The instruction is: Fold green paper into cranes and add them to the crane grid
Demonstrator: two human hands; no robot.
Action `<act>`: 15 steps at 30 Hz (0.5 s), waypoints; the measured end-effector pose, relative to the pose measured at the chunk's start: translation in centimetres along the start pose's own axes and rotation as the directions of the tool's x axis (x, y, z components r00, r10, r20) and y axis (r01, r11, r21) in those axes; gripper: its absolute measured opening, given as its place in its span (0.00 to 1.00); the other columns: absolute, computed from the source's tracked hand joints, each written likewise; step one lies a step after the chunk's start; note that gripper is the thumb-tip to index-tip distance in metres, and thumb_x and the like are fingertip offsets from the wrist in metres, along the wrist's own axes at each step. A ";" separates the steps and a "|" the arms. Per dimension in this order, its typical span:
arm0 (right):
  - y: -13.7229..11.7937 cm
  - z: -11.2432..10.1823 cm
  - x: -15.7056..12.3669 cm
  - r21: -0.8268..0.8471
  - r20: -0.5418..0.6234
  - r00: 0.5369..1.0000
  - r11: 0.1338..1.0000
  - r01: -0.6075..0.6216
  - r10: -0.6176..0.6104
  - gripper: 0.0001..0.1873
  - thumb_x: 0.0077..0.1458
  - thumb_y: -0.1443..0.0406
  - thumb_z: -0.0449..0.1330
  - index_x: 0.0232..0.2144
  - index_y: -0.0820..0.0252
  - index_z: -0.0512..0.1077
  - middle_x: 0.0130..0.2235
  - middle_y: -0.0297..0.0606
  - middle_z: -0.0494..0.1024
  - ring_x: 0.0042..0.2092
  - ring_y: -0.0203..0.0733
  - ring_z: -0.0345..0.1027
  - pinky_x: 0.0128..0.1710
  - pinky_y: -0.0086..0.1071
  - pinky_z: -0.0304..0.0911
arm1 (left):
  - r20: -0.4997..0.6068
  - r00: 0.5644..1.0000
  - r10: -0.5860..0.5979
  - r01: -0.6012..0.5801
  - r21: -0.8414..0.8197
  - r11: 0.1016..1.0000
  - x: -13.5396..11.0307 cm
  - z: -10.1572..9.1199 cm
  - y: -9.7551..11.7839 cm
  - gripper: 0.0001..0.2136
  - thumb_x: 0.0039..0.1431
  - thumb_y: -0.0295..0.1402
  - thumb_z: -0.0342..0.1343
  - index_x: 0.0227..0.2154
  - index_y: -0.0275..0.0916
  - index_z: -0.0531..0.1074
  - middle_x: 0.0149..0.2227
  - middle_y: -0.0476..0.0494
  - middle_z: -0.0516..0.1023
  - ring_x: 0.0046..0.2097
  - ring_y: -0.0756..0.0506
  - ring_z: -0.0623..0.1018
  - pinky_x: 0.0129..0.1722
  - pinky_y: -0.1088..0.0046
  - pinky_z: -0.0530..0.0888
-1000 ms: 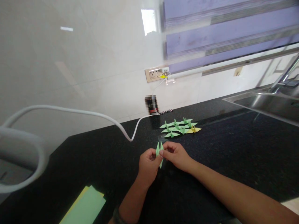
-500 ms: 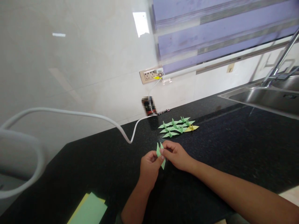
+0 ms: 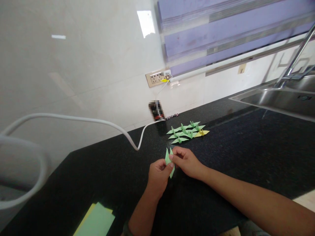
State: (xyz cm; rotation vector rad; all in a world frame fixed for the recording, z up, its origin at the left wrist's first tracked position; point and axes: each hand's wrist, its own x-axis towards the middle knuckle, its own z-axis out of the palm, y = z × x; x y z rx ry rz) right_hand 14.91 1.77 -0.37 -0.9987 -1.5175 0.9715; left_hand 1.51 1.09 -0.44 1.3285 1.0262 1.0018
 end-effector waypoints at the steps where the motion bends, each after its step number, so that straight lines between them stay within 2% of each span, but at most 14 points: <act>1: 0.0 0.1 0.0 0.023 -0.013 1.000 1.000 -0.011 0.012 0.11 0.48 0.63 0.53 0.19 0.63 0.63 0.21 0.30 0.62 0.24 0.30 0.54 0.24 0.25 0.52 | 0.004 1.000 0.001 -0.001 0.004 1.000 -0.1 0.0 0.0 0.10 0.43 0.37 0.56 0.20 0.33 0.70 0.17 0.51 0.67 0.20 0.54 0.63 0.20 0.79 0.59; 6: 0.3 0.2 0.2 0.164 -0.050 0.991 0.980 -0.114 0.123 0.17 0.49 0.59 0.51 0.14 0.62 0.59 0.16 0.28 0.59 0.20 0.29 0.51 0.20 0.24 0.49 | 0.054 0.999 0.004 -0.006 0.031 0.999 -0.4 0.3 0.2 0.09 0.43 0.35 0.56 0.20 0.32 0.70 0.17 0.51 0.67 0.21 0.54 0.64 0.21 0.79 0.60; 8: 0.5 0.1 0.5 0.257 -0.003 0.984 0.951 -0.170 0.177 0.19 0.50 0.57 0.49 0.15 0.63 0.62 0.15 0.29 0.60 0.19 0.29 0.52 0.19 0.24 0.50 | 0.039 0.999 0.003 -0.003 -0.007 1.000 -0.4 0.4 0.2 0.08 0.43 0.34 0.57 0.20 0.32 0.70 0.19 0.50 0.68 0.23 0.53 0.66 0.23 0.78 0.62; 11: 0.7 -0.2 0.9 0.353 0.083 0.976 0.910 -0.220 0.203 0.20 0.51 0.53 0.46 0.20 0.63 0.64 0.18 0.30 0.62 0.19 0.29 0.54 0.20 0.25 0.54 | -0.030 1.000 -0.001 -0.003 -0.148 0.989 -0.3 0.5 0.2 0.07 0.44 0.34 0.56 0.22 0.33 0.71 0.21 0.49 0.70 0.25 0.52 0.68 0.28 0.77 0.64; 13: 0.9 -0.3 0.9 0.293 0.125 0.979 0.937 -0.191 0.160 0.18 0.49 0.53 0.49 0.23 0.63 0.64 0.21 0.30 0.63 0.20 0.29 0.54 0.20 0.24 0.54 | -0.063 0.998 -0.025 0.008 -0.255 0.967 -0.2 0.5 0.4 0.07 0.45 0.34 0.56 0.24 0.34 0.71 0.22 0.49 0.71 0.25 0.52 0.69 0.28 0.76 0.65; 15: 1.1 -0.2 0.6 0.157 0.221 0.970 0.978 -0.141 0.105 0.15 0.44 0.55 0.56 0.22 0.63 0.64 0.20 0.29 0.63 0.21 0.28 0.54 0.21 0.23 0.53 | -0.082 0.995 -0.059 0.028 -0.338 0.941 -0.1 0.5 0.5 0.08 0.44 0.34 0.56 0.25 0.33 0.71 0.22 0.48 0.71 0.26 0.52 0.69 0.28 0.76 0.65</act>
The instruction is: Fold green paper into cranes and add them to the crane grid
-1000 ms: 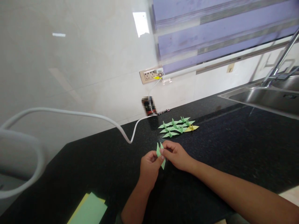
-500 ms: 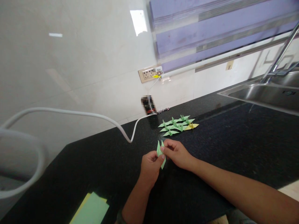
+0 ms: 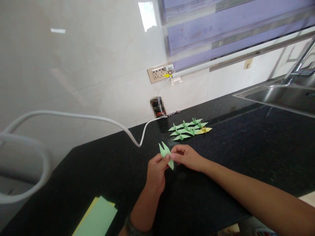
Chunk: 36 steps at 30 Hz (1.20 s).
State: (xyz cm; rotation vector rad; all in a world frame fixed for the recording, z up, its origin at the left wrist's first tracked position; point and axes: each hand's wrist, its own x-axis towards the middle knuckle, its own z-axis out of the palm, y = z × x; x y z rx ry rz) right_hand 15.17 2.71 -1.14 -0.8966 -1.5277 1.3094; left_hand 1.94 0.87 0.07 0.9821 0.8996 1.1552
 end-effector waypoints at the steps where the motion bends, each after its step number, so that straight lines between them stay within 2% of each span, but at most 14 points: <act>1: 0.1 0.1 -0.1 -0.059 0.024 0.999 0.998 0.023 -0.021 0.15 0.43 0.56 0.58 0.21 0.64 0.64 0.20 0.29 0.62 0.22 0.28 0.53 0.21 0.23 0.52 | -0.011 1.000 -0.015 0.015 -0.032 0.999 0.0 0.0 0.1 0.08 0.44 0.34 0.57 0.24 0.33 0.71 0.23 0.48 0.71 0.26 0.52 0.69 0.28 0.76 0.66; 6: 0.2 0.5 -0.6 -0.270 0.065 0.992 0.955 0.119 -0.106 0.12 0.49 0.61 0.52 0.21 0.64 0.66 0.20 0.30 0.63 0.23 0.29 0.53 0.22 0.23 0.52 | -0.048 0.997 -0.056 0.051 -0.089 0.995 0.2 -0.2 -0.1 0.09 0.42 0.35 0.58 0.22 0.32 0.69 0.21 0.50 0.69 0.24 0.55 0.68 0.25 0.79 0.64; 11: -0.5 0.3 -0.6 -0.337 0.166 0.980 0.927 0.165 -0.114 0.09 0.51 0.66 0.50 0.24 0.64 0.67 0.21 0.30 0.64 0.23 0.29 0.55 0.22 0.22 0.52 | -0.059 0.998 -0.032 0.029 -0.049 0.998 0.5 -0.5 -0.5 0.09 0.44 0.35 0.57 0.22 0.33 0.68 0.19 0.51 0.67 0.21 0.56 0.65 0.23 0.79 0.62; 17: -0.4 0.3 -0.7 -0.353 0.164 0.982 0.925 0.144 -0.090 0.13 0.52 0.63 0.49 0.22 0.64 0.67 0.20 0.31 0.65 0.22 0.29 0.56 0.21 0.22 0.52 | -0.100 0.995 0.016 -0.017 -0.002 1.000 0.5 -0.7 -0.6 0.11 0.43 0.36 0.57 0.19 0.33 0.66 0.16 0.53 0.65 0.19 0.56 0.64 0.21 0.78 0.60; 23: -0.7 0.2 -0.8 -0.421 0.115 0.987 0.895 0.148 -0.109 0.17 0.51 0.59 0.51 0.17 0.64 0.65 0.17 0.29 0.61 0.20 0.28 0.51 0.19 0.22 0.47 | -0.062 0.998 -0.011 0.006 -0.077 0.997 0.6 -0.6 -0.1 0.12 0.45 0.39 0.55 0.21 0.33 0.67 0.18 0.52 0.65 0.20 0.56 0.65 0.22 0.78 0.61; 26: -0.6 0.2 -0.9 -0.365 0.118 0.992 0.928 0.075 -0.034 0.20 0.51 0.56 0.50 0.15 0.64 0.63 0.16 0.29 0.61 0.18 0.28 0.52 0.17 0.22 0.47 | -0.049 0.999 -0.007 0.002 -0.109 0.994 0.8 -1.0 0.0 0.12 0.46 0.38 0.55 0.20 0.33 0.66 0.17 0.52 0.65 0.20 0.56 0.64 0.22 0.78 0.61; 30: -0.2 0.0 -0.6 -0.191 0.116 0.993 0.982 0.008 0.014 0.22 0.53 0.54 0.45 0.19 0.63 0.65 0.16 0.30 0.62 0.18 0.29 0.55 0.18 0.23 0.52 | -0.053 0.998 -0.025 0.018 -0.129 0.992 1.1 -1.4 -0.2 0.10 0.46 0.37 0.55 0.21 0.33 0.66 0.18 0.51 0.66 0.20 0.55 0.65 0.21 0.78 0.60; 36: 0.1 -0.2 -0.2 -0.114 0.112 0.993 0.993 -0.015 0.028 0.16 0.49 0.56 0.51 0.21 0.64 0.65 0.20 0.31 0.66 0.21 0.29 0.58 0.22 0.24 0.56 | -0.011 0.997 -0.080 0.077 -0.175 0.982 1.0 -1.4 -0.1 0.10 0.47 0.36 0.54 0.22 0.33 0.65 0.19 0.51 0.65 0.20 0.55 0.65 0.20 0.79 0.60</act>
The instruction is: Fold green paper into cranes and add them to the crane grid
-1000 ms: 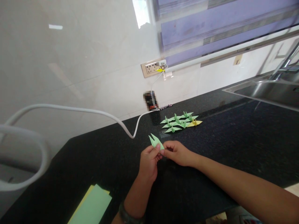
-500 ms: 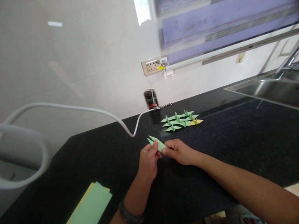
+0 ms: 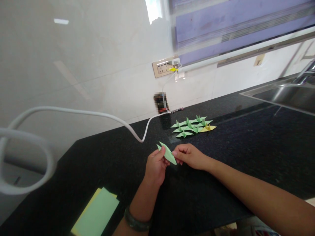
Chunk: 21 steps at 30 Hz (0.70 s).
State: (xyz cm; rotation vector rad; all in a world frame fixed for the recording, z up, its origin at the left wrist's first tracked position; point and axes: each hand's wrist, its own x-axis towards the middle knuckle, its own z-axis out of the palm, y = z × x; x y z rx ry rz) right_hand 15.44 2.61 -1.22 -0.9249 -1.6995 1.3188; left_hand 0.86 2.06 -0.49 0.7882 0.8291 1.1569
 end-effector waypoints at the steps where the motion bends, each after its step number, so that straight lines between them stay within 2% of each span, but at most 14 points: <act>1: 0.0 0.0 0.0 0.007 0.005 1.000 1.000 0.001 -0.001 0.15 0.50 0.57 0.51 0.21 0.64 0.65 0.20 0.31 0.66 0.22 0.29 0.58 0.22 0.24 0.57 | 0.000 1.000 -0.002 0.002 -0.004 1.000 0.0 0.0 0.0 0.10 0.47 0.36 0.54 0.22 0.33 0.65 0.18 0.51 0.65 0.20 0.55 0.65 0.20 0.79 0.59; 3: 0.0 0.2 -0.1 -0.003 -0.004 1.000 1.000 0.020 -0.020 0.12 0.50 0.60 0.52 0.25 0.64 0.65 0.21 0.31 0.65 0.22 0.29 0.58 0.22 0.24 0.57 | -0.005 1.000 -0.002 0.002 0.000 1.000 0.0 0.0 0.0 0.10 0.47 0.36 0.55 0.22 0.33 0.65 0.18 0.51 0.65 0.20 0.56 0.65 0.20 0.79 0.59; 5: -0.2 0.3 -0.2 -0.065 -0.069 0.994 0.995 0.077 -0.082 0.09 0.49 0.63 0.54 0.33 0.63 0.65 0.24 0.31 0.66 0.23 0.29 0.58 0.23 0.24 0.57 | -0.023 1.000 0.004 -0.004 0.032 0.999 0.0 0.0 -0.1 0.10 0.46 0.36 0.55 0.21 0.33 0.66 0.18 0.51 0.65 0.19 0.56 0.64 0.19 0.79 0.59; 8: -0.5 0.2 -0.4 -0.277 -0.136 0.951 0.932 0.232 -0.277 0.19 0.45 0.69 0.57 0.42 0.58 0.62 0.34 0.36 0.65 0.29 0.31 0.60 0.27 0.26 0.59 | -0.074 0.997 0.024 -0.015 0.120 0.993 0.1 -0.1 -0.4 0.12 0.45 0.38 0.55 0.21 0.32 0.66 0.17 0.52 0.64 0.18 0.57 0.63 0.18 0.80 0.58; 10: -0.7 -0.1 -0.5 -0.421 -0.070 0.911 0.840 0.342 -0.406 0.19 0.44 0.72 0.56 0.42 0.56 0.65 0.38 0.38 0.63 0.37 0.35 0.60 0.34 0.29 0.60 | -0.092 0.996 0.018 -0.002 0.169 0.986 0.1 -0.1 -0.6 0.12 0.45 0.38 0.55 0.21 0.32 0.67 0.17 0.52 0.65 0.18 0.57 0.63 0.18 0.80 0.58; 12: -0.8 -0.4 -0.5 -0.519 0.000 0.881 0.753 0.404 -0.473 0.16 0.45 0.73 0.56 0.39 0.56 0.68 0.39 0.39 0.62 0.41 0.37 0.58 0.40 0.32 0.58 | -0.080 0.997 -0.010 0.026 0.196 0.980 0.0 -0.1 -0.8 0.12 0.45 0.39 0.55 0.24 0.32 0.68 0.18 0.50 0.67 0.19 0.56 0.65 0.19 0.79 0.60; 17: -0.8 -1.1 -0.5 -0.684 0.072 0.861 0.604 0.410 -0.503 0.12 0.48 0.69 0.55 0.36 0.54 0.71 0.40 0.40 0.61 0.39 0.37 0.58 0.37 0.32 0.58 | -0.023 0.997 -0.071 0.074 0.192 0.979 -0.1 -0.2 -1.0 0.15 0.47 0.42 0.52 0.28 0.32 0.69 0.24 0.45 0.72 0.24 0.52 0.71 0.24 0.76 0.65; 21: -1.3 -1.4 -0.7 -0.749 0.177 0.849 0.492 0.444 -0.498 0.11 0.50 0.66 0.53 0.37 0.53 0.71 0.41 0.41 0.62 0.40 0.39 0.57 0.37 0.32 0.57 | -0.002 0.996 -0.094 0.093 0.159 0.983 -0.2 -0.1 -0.8 0.16 0.47 0.42 0.52 0.30 0.31 0.69 0.26 0.43 0.73 0.26 0.50 0.72 0.27 0.74 0.67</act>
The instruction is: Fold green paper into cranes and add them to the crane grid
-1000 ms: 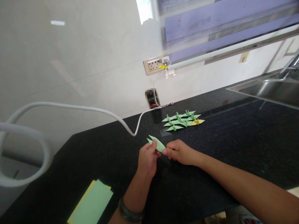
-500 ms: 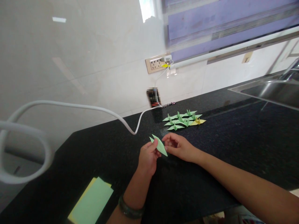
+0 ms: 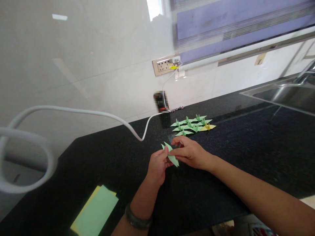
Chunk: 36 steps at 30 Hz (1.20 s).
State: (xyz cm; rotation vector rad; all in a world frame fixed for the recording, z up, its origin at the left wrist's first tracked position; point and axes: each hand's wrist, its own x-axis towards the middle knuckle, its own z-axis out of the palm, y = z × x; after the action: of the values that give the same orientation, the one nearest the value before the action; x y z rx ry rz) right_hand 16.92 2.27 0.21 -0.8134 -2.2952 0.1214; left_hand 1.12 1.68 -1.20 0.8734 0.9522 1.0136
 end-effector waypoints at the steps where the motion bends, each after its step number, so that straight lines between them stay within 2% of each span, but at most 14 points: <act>1: -0.1 -0.2 0.0 -0.008 0.014 1.000 1.000 0.009 -0.009 0.11 0.50 0.66 0.53 0.37 0.54 0.70 0.41 0.41 0.63 0.41 0.39 0.57 0.37 0.33 0.57 | 0.004 1.000 -0.008 0.008 -0.004 1.000 0.0 0.0 0.1 0.16 0.47 0.42 0.52 0.30 0.31 0.69 0.26 0.43 0.73 0.26 0.50 0.73 0.27 0.74 0.67; 4: -0.3 -0.3 0.1 0.052 0.005 0.999 0.998 -0.033 0.033 0.08 0.51 0.66 0.52 0.33 0.58 0.71 0.39 0.41 0.64 0.41 0.39 0.58 0.38 0.33 0.57 | 0.015 0.999 -0.035 0.035 -0.002 0.999 0.0 0.0 0.1 0.16 0.47 0.42 0.53 0.30 0.31 0.69 0.26 0.43 0.73 0.26 0.50 0.73 0.27 0.74 0.67; 9: -0.2 0.6 0.3 0.313 -0.055 0.978 0.934 -0.172 0.199 0.08 0.51 0.66 0.52 0.23 0.63 0.68 0.33 0.39 0.65 0.35 0.35 0.60 0.36 0.30 0.58 | 0.047 0.998 -0.051 0.050 0.036 0.998 0.0 0.0 -0.3 0.15 0.47 0.42 0.52 0.29 0.32 0.70 0.26 0.43 0.74 0.27 0.50 0.73 0.30 0.73 0.68; 14: 0.7 1.2 0.2 0.421 0.005 0.932 0.844 -0.331 0.363 0.09 0.48 0.63 0.55 0.21 0.63 0.67 0.30 0.37 0.67 0.32 0.34 0.61 0.33 0.28 0.58 | 0.083 0.996 -0.016 0.005 0.131 0.991 -0.1 0.2 -0.6 0.15 0.48 0.42 0.51 0.28 0.32 0.70 0.26 0.42 0.74 0.28 0.50 0.73 0.30 0.74 0.67; 17: 1.3 1.3 0.1 0.443 0.066 0.898 0.794 -0.416 0.434 0.10 0.47 0.62 0.55 0.21 0.63 0.66 0.28 0.36 0.67 0.31 0.34 0.61 0.31 0.28 0.58 | 0.089 0.996 0.000 -0.013 0.149 0.989 -0.1 0.3 -0.6 0.18 0.48 0.45 0.49 0.29 0.32 0.70 0.26 0.41 0.74 0.27 0.49 0.73 0.29 0.73 0.68; 21: 1.4 1.3 0.0 0.470 0.121 0.870 0.744 -0.474 0.478 0.10 0.45 0.61 0.56 0.21 0.64 0.66 0.28 0.36 0.68 0.30 0.34 0.61 0.29 0.27 0.57 | 0.061 0.997 0.036 -0.050 0.232 0.971 -0.2 0.6 -0.5 0.22 0.48 0.49 0.46 0.29 0.31 0.71 0.25 0.41 0.74 0.27 0.49 0.73 0.28 0.73 0.68; 25: 1.2 1.2 0.1 0.512 0.164 0.836 0.679 -0.526 0.525 0.09 0.43 0.62 0.57 0.22 0.64 0.66 0.24 0.33 0.67 0.26 0.32 0.59 0.25 0.25 0.55 | 0.086 0.992 0.088 -0.113 0.340 0.934 -0.4 0.7 -0.3 0.18 0.47 0.45 0.50 0.27 0.32 0.72 0.24 0.43 0.74 0.28 0.50 0.72 0.30 0.74 0.68; 29: 0.9 1.1 0.2 0.596 0.226 0.818 0.589 -0.546 0.529 0.09 0.42 0.63 0.58 0.23 0.64 0.64 0.20 0.29 0.64 0.22 0.29 0.55 0.20 0.23 0.52 | 0.075 0.993 0.086 -0.107 0.359 0.927 -0.4 0.6 -0.4 0.17 0.48 0.44 0.50 0.27 0.32 0.71 0.24 0.43 0.73 0.28 0.49 0.72 0.30 0.74 0.68; 34: 0.6 1.4 0.1 0.608 0.210 0.848 0.615 -0.503 0.486 0.10 0.42 0.62 0.59 0.24 0.64 0.65 0.22 0.31 0.64 0.24 0.29 0.56 0.21 0.23 0.54 | 0.048 0.997 0.055 -0.069 0.357 0.932 -0.2 0.6 -0.4 0.18 0.48 0.45 0.49 0.27 0.31 0.70 0.23 0.42 0.73 0.27 0.49 0.72 0.27 0.75 0.68; 36: 0.7 1.7 0.0 0.599 0.190 0.843 0.620 -0.506 0.503 0.11 0.41 0.61 0.60 0.24 0.64 0.65 0.22 0.30 0.64 0.24 0.29 0.56 0.21 0.23 0.54 | 0.025 0.999 0.037 -0.043 0.326 0.944 -0.2 0.7 -0.4 0.18 0.47 0.45 0.50 0.26 0.31 0.70 0.22 0.43 0.72 0.26 0.49 0.72 0.26 0.75 0.67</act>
State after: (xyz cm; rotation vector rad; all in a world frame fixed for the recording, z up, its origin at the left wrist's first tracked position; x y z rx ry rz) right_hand 16.21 3.01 -1.23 -1.0486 -1.7529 1.0981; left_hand 1.80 1.33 -1.28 1.1800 1.1094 0.8920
